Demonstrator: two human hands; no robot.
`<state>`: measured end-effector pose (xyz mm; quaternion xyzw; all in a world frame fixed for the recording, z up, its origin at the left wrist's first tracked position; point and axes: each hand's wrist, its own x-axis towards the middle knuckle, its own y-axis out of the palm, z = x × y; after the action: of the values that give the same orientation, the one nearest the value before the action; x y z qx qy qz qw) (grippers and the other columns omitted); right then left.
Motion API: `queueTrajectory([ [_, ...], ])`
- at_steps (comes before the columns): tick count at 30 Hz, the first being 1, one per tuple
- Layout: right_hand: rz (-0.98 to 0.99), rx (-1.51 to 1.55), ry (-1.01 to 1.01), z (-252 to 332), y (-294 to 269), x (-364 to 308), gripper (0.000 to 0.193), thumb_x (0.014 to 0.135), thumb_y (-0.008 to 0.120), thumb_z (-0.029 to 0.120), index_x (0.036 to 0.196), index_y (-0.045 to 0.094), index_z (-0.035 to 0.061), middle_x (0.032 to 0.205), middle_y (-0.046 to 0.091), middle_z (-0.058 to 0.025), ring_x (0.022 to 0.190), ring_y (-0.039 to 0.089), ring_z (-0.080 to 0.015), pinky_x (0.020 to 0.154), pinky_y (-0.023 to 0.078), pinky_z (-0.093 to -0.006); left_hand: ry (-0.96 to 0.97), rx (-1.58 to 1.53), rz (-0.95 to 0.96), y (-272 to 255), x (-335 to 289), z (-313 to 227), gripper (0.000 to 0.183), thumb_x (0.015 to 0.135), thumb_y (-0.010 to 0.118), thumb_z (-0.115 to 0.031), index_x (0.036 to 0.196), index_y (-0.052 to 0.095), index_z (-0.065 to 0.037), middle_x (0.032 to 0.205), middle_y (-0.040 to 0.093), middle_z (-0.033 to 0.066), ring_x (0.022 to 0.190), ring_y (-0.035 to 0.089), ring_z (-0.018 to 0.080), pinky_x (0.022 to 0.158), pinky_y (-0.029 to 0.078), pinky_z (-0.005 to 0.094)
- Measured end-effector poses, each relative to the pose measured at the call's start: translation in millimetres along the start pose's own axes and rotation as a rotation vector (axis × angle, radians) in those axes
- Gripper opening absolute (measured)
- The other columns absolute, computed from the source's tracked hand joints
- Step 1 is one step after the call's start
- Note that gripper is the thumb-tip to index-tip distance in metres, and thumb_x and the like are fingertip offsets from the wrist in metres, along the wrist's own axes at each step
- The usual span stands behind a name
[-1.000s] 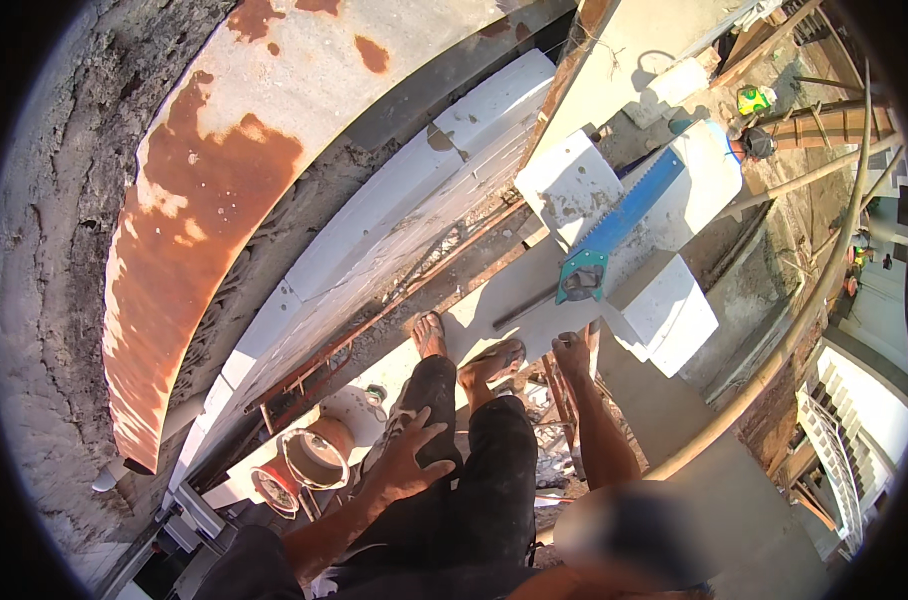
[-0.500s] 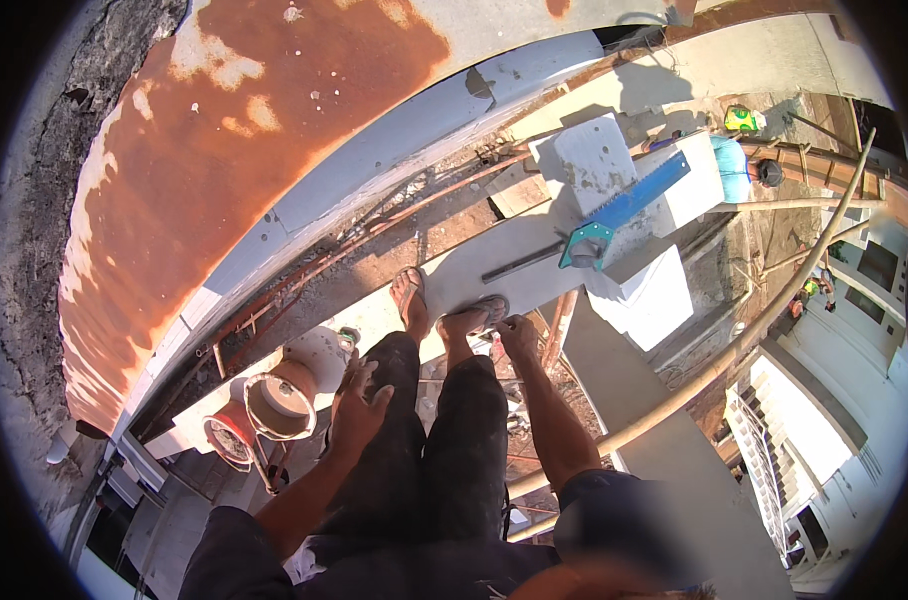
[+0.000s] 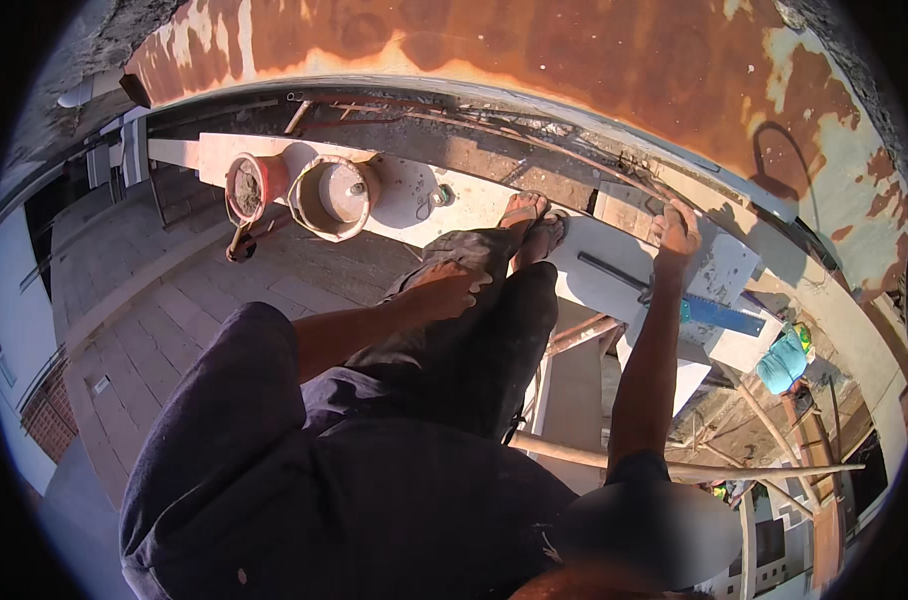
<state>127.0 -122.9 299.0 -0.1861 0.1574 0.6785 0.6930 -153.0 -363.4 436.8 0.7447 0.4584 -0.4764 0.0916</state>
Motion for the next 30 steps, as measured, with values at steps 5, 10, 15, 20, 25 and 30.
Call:
queueTrajectory([
  [5,0.205,-0.525,0.037,-36,-1,7,0.026,0.085,0.073,0.023,0.096,0.068,-0.0003,0.075,0.06,-0.0019,0.059,0.054,-0.0098,0.046,0.044,-0.0244,0.053,-0.353,-0.341,60,-14,5,0.018,0.079,0.064,-0.009,0.096,0.069,-0.004,0.096,0.069,0.0147,0.09,0.065,0.0348,0.08,0.051,0.043],
  [10,0.44,-0.637,0.427,-72,15,-21,0.023,0.088,0.068,0.021,0.094,0.067,-0.0006,0.066,0.057,-0.0019,0.047,0.05,-0.0111,0.04,0.04,-0.0244,-0.023,-0.424,-0.638,48,-34,1,0.016,0.082,0.067,-0.013,0.093,0.069,-0.002,0.088,0.069,0.0176,0.083,0.067,0.0344,0.075,0.051,0.0407],
  [15,0.846,-0.97,0.302,-74,90,-39,0.018,0.081,0.059,0.006,0.095,0.068,-0.0023,0.072,0.065,-0.008,0.062,0.062,-0.0155,0.056,0.049,-0.0291,-0.476,-0.751,-0.827,50,-57,37,0.025,0.086,0.066,-0.018,0.104,0.067,-0.001,0.102,0.069,0.0203,0.093,0.067,0.0351,0.081,0.052,0.0391],
  [20,1.195,-1.215,-0.087,-78,201,-52,0.023,0.077,0.055,0.003,0.096,0.069,0.0005,0.081,0.07,-0.0141,0.08,0.069,-0.0245,0.073,0.052,-0.0356,-0.672,-1.029,-0.893,115,-79,91,0.033,0.094,0.06,-0.027,0.111,0.065,0.0,0.097,0.069,0.0128,0.091,0.064,0.0198,0.083,0.049,0.031],
  [25,1.237,-1.187,0.042,-130,282,-67,0.024,0.076,0.058,0.009,0.096,0.07,0.0043,0.089,0.071,-0.0198,0.088,0.069,-0.0348,0.078,0.052,-0.0394,-0.918,-1.236,-0.922,124,-118,121,0.039,0.096,0.056,-0.033,0.108,0.064,0.003,0.092,0.068,0.0103,0.086,0.061,0.0162,0.079,0.048,0.0308],
  [30,1.294,-1.463,-0.068,-185,341,-111,0.027,0.078,0.061,0.02,0.099,0.07,0.0051,0.093,0.07,-0.023,0.094,0.066,-0.0401,0.083,0.051,-0.0429,-1.065,-1.352,-1.059,128,-119,191,0.044,0.094,0.058,-0.036,0.115,0.064,0.003,0.1,0.069,0.0152,0.097,0.062,0.0217,0.087,0.046,0.0337],
])
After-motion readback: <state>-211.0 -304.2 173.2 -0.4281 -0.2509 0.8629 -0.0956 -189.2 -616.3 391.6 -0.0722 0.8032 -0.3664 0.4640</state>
